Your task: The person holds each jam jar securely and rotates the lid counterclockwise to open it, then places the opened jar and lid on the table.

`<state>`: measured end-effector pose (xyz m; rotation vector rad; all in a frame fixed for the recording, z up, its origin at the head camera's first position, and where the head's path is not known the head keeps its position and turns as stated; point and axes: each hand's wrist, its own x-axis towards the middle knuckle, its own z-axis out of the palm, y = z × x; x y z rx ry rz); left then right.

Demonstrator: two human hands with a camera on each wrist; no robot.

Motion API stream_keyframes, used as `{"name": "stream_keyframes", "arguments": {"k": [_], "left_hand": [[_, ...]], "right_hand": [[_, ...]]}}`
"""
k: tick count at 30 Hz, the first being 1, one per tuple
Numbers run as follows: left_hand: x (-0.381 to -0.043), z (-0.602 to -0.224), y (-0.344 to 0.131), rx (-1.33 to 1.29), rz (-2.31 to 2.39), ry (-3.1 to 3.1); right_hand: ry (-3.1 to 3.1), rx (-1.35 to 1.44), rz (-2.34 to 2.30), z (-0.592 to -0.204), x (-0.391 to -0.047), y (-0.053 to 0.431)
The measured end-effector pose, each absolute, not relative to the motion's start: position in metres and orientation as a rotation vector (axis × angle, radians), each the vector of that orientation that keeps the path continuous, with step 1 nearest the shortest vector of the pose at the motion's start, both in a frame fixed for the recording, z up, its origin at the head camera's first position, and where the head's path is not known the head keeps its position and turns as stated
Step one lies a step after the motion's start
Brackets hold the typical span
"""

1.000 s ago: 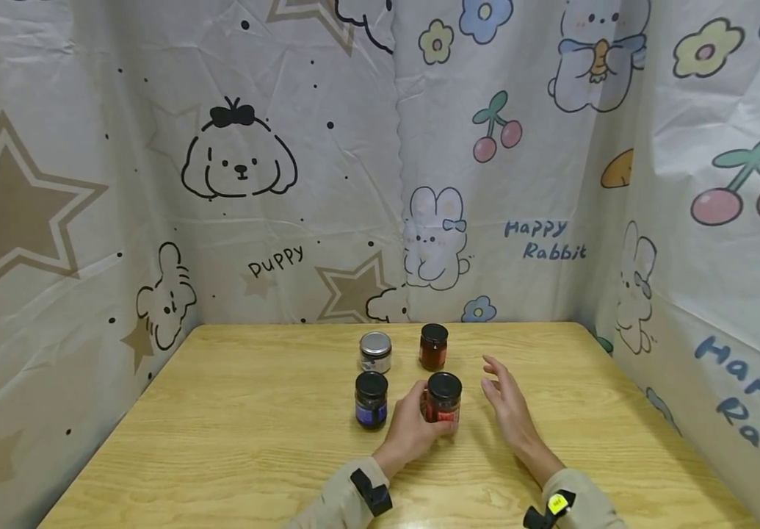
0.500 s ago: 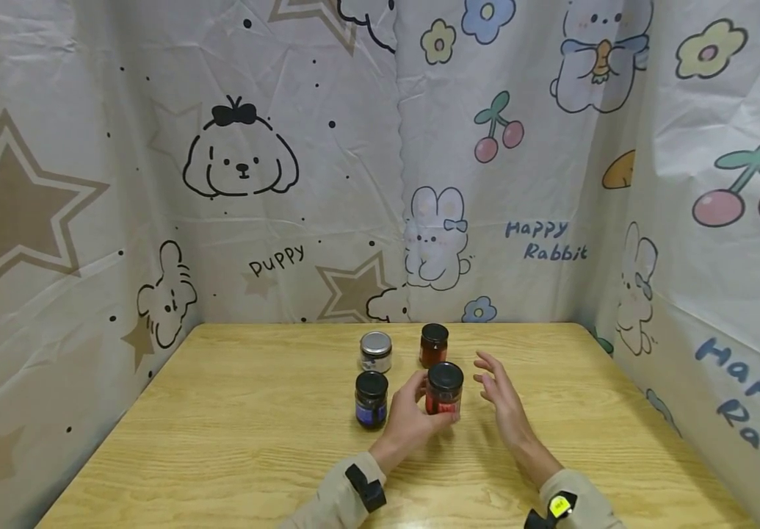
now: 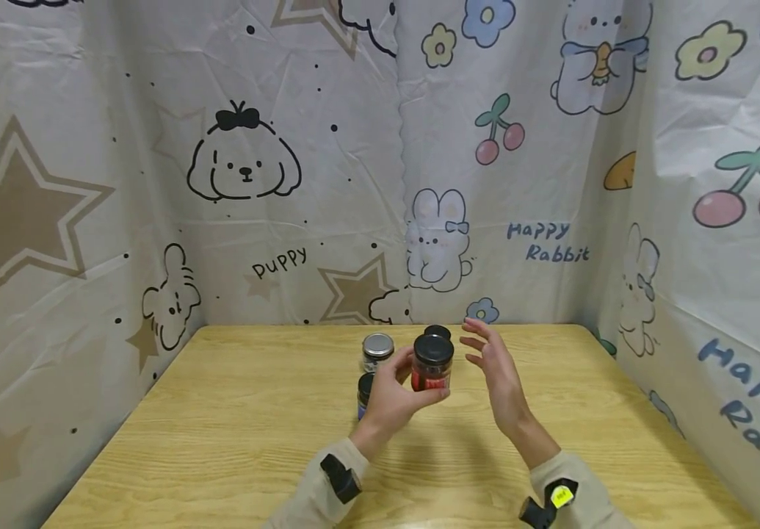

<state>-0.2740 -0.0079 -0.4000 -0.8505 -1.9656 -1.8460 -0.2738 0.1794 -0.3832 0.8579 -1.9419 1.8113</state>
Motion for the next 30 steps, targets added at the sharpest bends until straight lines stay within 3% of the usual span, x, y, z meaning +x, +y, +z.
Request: {"name": "stream_keyframes", "arguments": {"k": [18, 30], "left_hand": [[-0.277, -0.372, -0.039, -0.918, -1.862, -2.032], [-0.274, -0.367, -0.041, -0.903, -1.750, -2.088]], "right_hand": [[-2.251, 0.687, 1.569, -0.322, -0.242, 0.137], [-2.287, 0.563, 1.452, -0.326, -0.250, 0.141]]}}
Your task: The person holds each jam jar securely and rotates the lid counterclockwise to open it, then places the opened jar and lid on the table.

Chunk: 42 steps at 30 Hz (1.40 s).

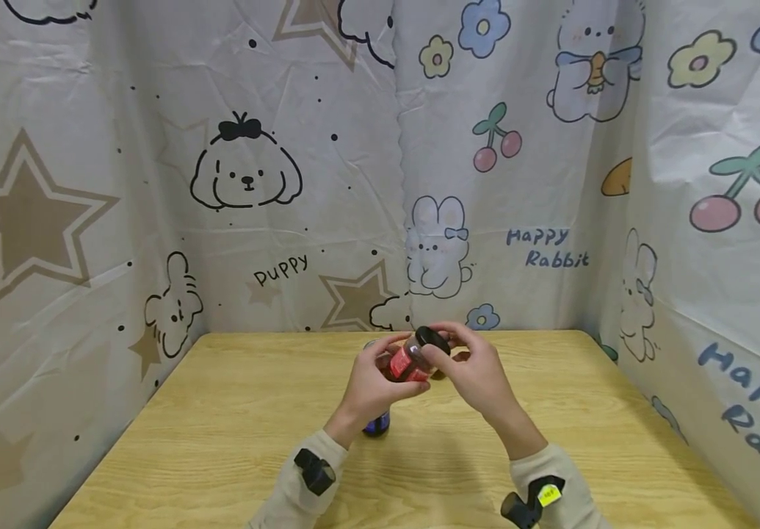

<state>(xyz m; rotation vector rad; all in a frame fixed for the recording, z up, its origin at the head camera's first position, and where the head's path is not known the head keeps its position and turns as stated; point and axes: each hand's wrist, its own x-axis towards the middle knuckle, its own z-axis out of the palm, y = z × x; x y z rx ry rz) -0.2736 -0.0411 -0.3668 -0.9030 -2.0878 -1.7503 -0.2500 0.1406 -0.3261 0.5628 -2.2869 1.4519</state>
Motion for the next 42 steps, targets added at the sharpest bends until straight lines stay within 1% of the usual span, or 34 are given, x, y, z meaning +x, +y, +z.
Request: {"name": "stream_keyframes", "arguments": {"k": [6, 15, 18, 25, 28, 34, 37, 42], "left_hand": [[-0.272, -0.362, -0.044, -0.873, -1.753, -2.082], [-0.275, -0.362, -0.048, -0.919, -1.837, -2.055], [-0.275, -0.363, -0.049, -0.920, -1.853, -2.045], [-0.275, -0.367, -0.048, -0.968, -1.837, -2.051], [-0.275, -0.367, -0.048, -0.973, -1.838, -2.049], [-0.277, -0.364, -0.050, -0.948, -1.841, -2.053], [-0.276, -0.364, -0.049, -0.954, -1.824, -2.053], [-0.275, -0.364, -0.048, -0.977, -1.791, -2.055]], "right_hand": [[-2.247, 0.642, 1.469, -0.342, -0.268, 0.148], [-2.265, 0.708, 1.482, -0.342, -0.271, 0.150], [-2.291, 0.736, 1.498, -0.339, -0.268, 0.150], [-2.293, 0.799, 1.555, -0.320, -0.244, 0.146], [-2.275, 0.849, 1.563, -0.317, -0.241, 0.144], [-2.185, 0.995, 1.653, -0.339, -0.263, 0.145], [-2.168, 0.973, 1.658, -0.346, -0.266, 0.144], [-2.184, 0.805, 1.632, -0.338, -0.254, 0.134]]}}
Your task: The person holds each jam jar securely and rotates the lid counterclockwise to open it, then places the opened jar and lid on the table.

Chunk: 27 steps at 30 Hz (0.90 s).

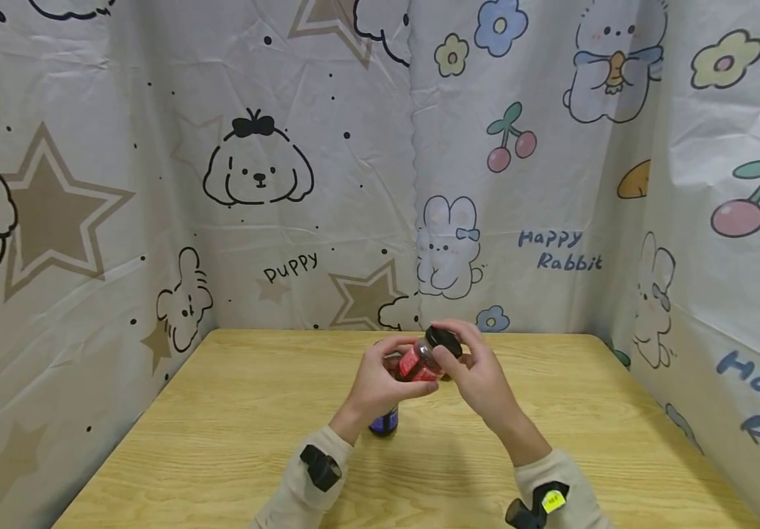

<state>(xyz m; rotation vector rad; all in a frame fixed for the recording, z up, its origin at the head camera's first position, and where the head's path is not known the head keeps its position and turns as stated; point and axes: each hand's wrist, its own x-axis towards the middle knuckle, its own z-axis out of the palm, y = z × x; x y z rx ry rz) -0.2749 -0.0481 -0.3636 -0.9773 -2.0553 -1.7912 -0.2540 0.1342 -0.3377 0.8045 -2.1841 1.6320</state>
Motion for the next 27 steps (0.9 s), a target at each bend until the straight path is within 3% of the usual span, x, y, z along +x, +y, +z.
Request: {"name": "stream_keyframes", "arguments": {"k": [8, 18, 27], "left_hand": [[-0.274, -0.365, -0.047, -0.968, -1.760, -2.048], [-0.274, -0.364, -0.049, -0.953, -1.832, -2.041], [-0.275, -0.364, -0.048, -0.975, -1.819, -2.007]], "right_hand": [[-2.193, 0.792, 1.593, -0.327, -0.243, 0.132], [-2.205, 0.832, 1.761, -0.345, -0.262, 0.141], [-2.126, 1.023, 1.816, -0.346, -0.265, 0.144]]}}
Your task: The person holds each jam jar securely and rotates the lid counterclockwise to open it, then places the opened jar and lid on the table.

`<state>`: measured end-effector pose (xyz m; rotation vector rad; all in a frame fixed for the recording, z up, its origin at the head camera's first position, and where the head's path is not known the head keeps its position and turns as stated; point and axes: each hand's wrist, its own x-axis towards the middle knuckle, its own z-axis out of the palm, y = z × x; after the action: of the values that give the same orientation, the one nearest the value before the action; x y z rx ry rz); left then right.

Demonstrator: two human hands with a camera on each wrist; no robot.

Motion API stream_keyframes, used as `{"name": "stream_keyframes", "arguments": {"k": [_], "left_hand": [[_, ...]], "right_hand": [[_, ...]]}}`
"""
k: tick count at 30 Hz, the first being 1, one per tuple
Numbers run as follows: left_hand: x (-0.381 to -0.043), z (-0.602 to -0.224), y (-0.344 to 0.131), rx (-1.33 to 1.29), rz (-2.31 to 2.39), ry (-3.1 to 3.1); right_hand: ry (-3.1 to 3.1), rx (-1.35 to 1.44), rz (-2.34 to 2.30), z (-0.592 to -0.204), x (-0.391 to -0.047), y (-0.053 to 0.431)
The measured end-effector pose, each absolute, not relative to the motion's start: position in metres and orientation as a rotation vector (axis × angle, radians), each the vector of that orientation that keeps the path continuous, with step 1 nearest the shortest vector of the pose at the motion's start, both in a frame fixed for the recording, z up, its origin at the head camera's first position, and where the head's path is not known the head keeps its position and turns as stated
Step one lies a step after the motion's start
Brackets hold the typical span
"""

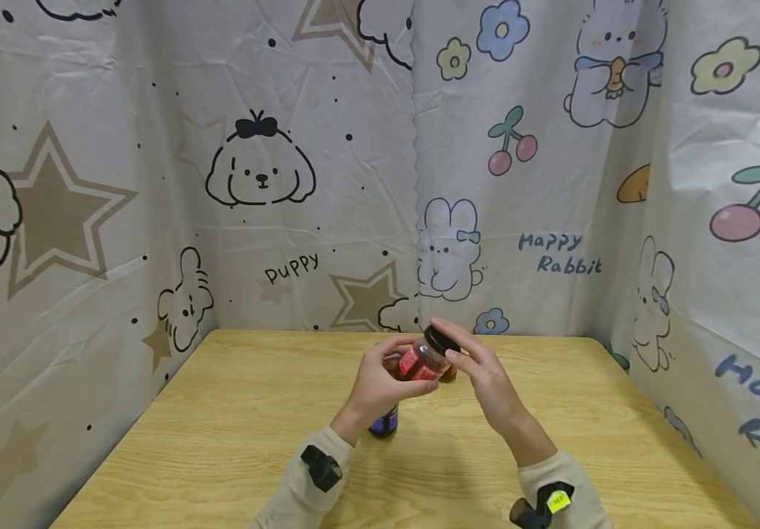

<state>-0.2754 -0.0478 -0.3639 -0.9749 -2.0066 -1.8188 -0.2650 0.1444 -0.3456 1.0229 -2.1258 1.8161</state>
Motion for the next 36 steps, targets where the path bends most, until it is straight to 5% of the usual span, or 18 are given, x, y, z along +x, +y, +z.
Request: {"name": "stream_keyframes", "arguments": {"k": [23, 36], "left_hand": [[-0.274, -0.368, -0.044, -0.979, -1.780, -2.054], [-0.276, -0.368, -0.044, -0.940, -1.813, -2.057]], "right_hand": [[-2.217, 0.655, 1.607, -0.340, -0.259, 0.136], [-2.191, 0.822, 1.632, -0.344, -0.269, 0.149]]}}
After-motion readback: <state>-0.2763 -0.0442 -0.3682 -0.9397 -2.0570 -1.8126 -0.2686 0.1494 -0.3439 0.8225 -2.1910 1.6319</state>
